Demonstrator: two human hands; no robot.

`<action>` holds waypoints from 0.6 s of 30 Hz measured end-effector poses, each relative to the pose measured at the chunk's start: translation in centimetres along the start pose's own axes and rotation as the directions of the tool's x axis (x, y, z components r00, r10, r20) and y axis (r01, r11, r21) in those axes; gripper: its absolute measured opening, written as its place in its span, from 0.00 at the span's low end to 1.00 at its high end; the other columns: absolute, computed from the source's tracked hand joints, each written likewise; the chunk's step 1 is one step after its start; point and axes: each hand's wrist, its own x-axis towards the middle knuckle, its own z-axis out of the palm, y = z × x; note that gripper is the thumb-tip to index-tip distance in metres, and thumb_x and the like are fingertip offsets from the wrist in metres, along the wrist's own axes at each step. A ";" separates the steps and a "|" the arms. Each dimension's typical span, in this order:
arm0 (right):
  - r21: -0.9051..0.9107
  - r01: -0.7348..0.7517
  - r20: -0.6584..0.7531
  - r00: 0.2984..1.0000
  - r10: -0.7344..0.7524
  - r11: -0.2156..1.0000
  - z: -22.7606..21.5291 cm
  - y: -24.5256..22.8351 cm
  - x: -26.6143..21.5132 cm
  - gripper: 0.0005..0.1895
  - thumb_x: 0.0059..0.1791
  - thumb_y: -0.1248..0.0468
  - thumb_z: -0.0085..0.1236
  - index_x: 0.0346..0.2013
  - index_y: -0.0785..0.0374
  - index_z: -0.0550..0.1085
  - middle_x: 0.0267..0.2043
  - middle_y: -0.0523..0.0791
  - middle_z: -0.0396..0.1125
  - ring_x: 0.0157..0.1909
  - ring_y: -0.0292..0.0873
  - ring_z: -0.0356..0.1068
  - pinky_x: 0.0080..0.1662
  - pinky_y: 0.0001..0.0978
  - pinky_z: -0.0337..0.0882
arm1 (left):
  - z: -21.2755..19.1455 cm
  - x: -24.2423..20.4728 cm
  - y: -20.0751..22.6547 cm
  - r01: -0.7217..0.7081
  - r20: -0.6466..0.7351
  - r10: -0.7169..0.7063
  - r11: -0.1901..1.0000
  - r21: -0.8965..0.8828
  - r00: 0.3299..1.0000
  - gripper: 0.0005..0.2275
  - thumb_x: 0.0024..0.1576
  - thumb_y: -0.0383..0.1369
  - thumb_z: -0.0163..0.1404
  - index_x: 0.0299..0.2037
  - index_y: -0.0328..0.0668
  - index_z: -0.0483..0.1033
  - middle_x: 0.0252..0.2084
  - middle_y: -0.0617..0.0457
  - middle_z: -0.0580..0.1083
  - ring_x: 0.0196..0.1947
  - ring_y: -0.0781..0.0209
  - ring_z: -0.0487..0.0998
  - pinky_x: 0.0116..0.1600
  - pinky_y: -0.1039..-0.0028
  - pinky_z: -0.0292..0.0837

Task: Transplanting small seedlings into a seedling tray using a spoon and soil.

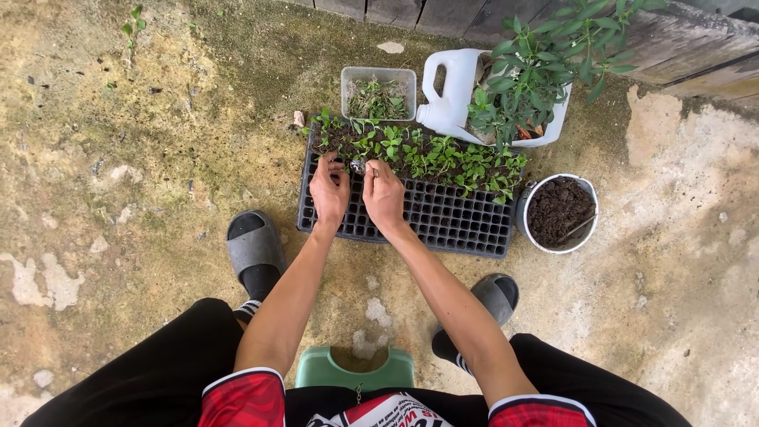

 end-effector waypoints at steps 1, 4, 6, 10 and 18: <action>0.000 -0.001 0.000 1.000 0.001 1.000 0.3 0.1 -0.2 0.04 0.57 0.67 0.47 0.39 0.60 0.70 0.28 0.47 0.66 0.30 0.52 0.74 0.31 0.39 0.76 | -0.3 -0.1 0.6 0.000 0.001 0.000 1.000 0.001 1.000 0.18 0.58 0.23 0.47 0.60 0.43 0.70 0.42 0.47 0.79 0.42 0.49 0.83 0.40 0.63 0.82; -0.038 -0.014 0.016 1.000 0.014 0.999 0.8 0.6 -0.4 0.04 0.57 0.66 0.48 0.41 0.59 0.71 0.30 0.46 0.67 0.32 0.51 0.75 0.33 0.39 0.76 | -0.7 -0.3 1.9 0.036 0.038 -0.037 0.999 0.039 0.999 0.16 0.60 0.22 0.48 0.59 0.40 0.69 0.43 0.45 0.78 0.43 0.44 0.82 0.42 0.56 0.83; 0.006 -0.001 0.029 1.000 0.001 1.000 1.0 1.0 -0.5 0.05 0.59 0.67 0.46 0.43 0.60 0.72 0.31 0.46 0.68 0.32 0.49 0.74 0.34 0.36 0.77 | -0.6 -0.2 2.1 0.073 0.033 -0.075 0.995 0.064 0.997 0.16 0.61 0.24 0.50 0.59 0.42 0.70 0.43 0.48 0.78 0.44 0.49 0.83 0.43 0.60 0.84; -0.003 0.053 0.098 0.994 -0.052 0.999 0.2 1.4 -0.3 0.05 0.58 0.65 0.49 0.46 0.59 0.74 0.34 0.45 0.70 0.35 0.48 0.76 0.35 0.34 0.77 | -0.5 0.0 2.2 0.072 0.017 -0.072 0.997 0.041 0.997 0.15 0.63 0.24 0.49 0.60 0.40 0.69 0.44 0.47 0.77 0.45 0.49 0.82 0.41 0.59 0.83; 0.104 0.134 0.212 0.965 -0.154 0.985 -0.1 2.6 -0.2 0.07 0.57 0.66 0.54 0.49 0.59 0.76 0.39 0.44 0.71 0.40 0.46 0.75 0.39 0.32 0.77 | 0.4 0.6 1.0 0.135 -0.040 -0.134 0.990 0.039 0.990 0.16 0.58 0.27 0.54 0.56 0.44 0.72 0.38 0.52 0.80 0.38 0.56 0.84 0.39 0.66 0.82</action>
